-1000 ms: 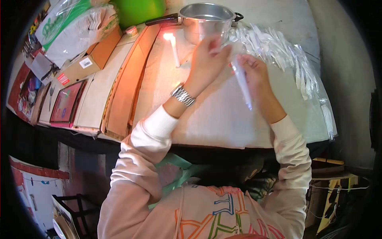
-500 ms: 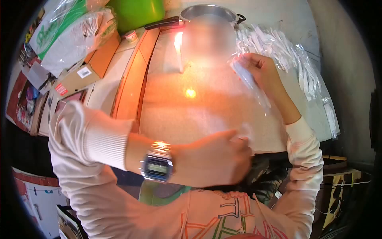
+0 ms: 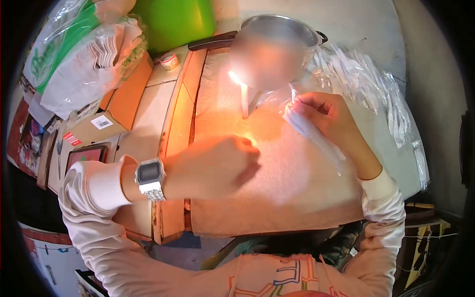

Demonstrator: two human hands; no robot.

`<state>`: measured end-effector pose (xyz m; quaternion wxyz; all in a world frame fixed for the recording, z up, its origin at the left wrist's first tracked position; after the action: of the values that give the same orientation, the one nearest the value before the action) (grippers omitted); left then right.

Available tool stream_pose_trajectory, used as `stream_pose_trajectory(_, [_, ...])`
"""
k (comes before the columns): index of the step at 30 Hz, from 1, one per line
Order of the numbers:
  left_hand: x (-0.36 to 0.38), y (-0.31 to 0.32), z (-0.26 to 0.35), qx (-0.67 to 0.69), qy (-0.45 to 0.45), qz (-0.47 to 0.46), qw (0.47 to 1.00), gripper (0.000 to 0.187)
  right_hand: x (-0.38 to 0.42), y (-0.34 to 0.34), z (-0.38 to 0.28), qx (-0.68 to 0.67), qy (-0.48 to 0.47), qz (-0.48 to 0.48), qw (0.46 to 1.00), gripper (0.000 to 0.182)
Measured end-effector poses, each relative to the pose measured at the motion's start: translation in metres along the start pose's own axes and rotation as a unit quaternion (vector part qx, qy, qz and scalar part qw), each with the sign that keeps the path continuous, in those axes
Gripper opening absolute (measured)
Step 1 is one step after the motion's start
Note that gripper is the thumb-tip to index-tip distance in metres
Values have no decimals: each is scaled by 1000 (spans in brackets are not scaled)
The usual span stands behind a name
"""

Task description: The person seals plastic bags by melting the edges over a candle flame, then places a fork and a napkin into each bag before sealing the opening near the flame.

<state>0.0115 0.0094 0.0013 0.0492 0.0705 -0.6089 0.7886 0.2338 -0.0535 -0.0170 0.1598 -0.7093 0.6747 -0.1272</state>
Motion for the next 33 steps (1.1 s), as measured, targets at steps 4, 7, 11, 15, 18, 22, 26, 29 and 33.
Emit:
stream_pose_trajectory(4, [1,5,-37,327,-110,8,939,19,-13,15,11,-43,-35,-6,998,21])
stream_pose_trajectory(7, [2,16,-50,536,-97,36,838,23,-14,25,7,-39,-22,-8,999,21])
stream_pose_trajectory(11, [-1,8,-53,605,-110,60,786,29,-20,28,15,-54,-33,-12,998,22])
stream_pose_trajectory(15, [-3,5,-56,626,-126,86,765,34,-30,30,24,-42,-68,2,997,22])
stream_pose_trajectory(18, [-2,5,-63,654,-117,106,740,34,-35,34,19,-46,-64,-6,997,22])
stream_pose_trajectory(22, [-1,5,-65,667,-115,120,726,34,-43,36,20,-55,-64,-11,996,22])
stream_pose_trajectory(26, [0,5,-66,667,-121,120,725,33,-48,36,22,-51,-65,-13,997,23])
stream_pose_trajectory(29, [0,4,-65,667,-126,116,725,33,-48,38,23,-63,-65,-17,996,23])
stream_pose_trajectory(33, [0,3,-65,677,-142,121,712,33,-49,39,24,-88,-75,-27,993,23])
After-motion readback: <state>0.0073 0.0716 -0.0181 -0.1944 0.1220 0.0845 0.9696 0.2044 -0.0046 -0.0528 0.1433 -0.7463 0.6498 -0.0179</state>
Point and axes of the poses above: each hand's wrist, its own x-axis away from the middle knuckle, its own y-axis out of the palm, z = x × y, the point moved 2 cm from there along -x, towards the middle knuckle, and after that the axes turned 14 degrees about -z, right-handed, at the moved point
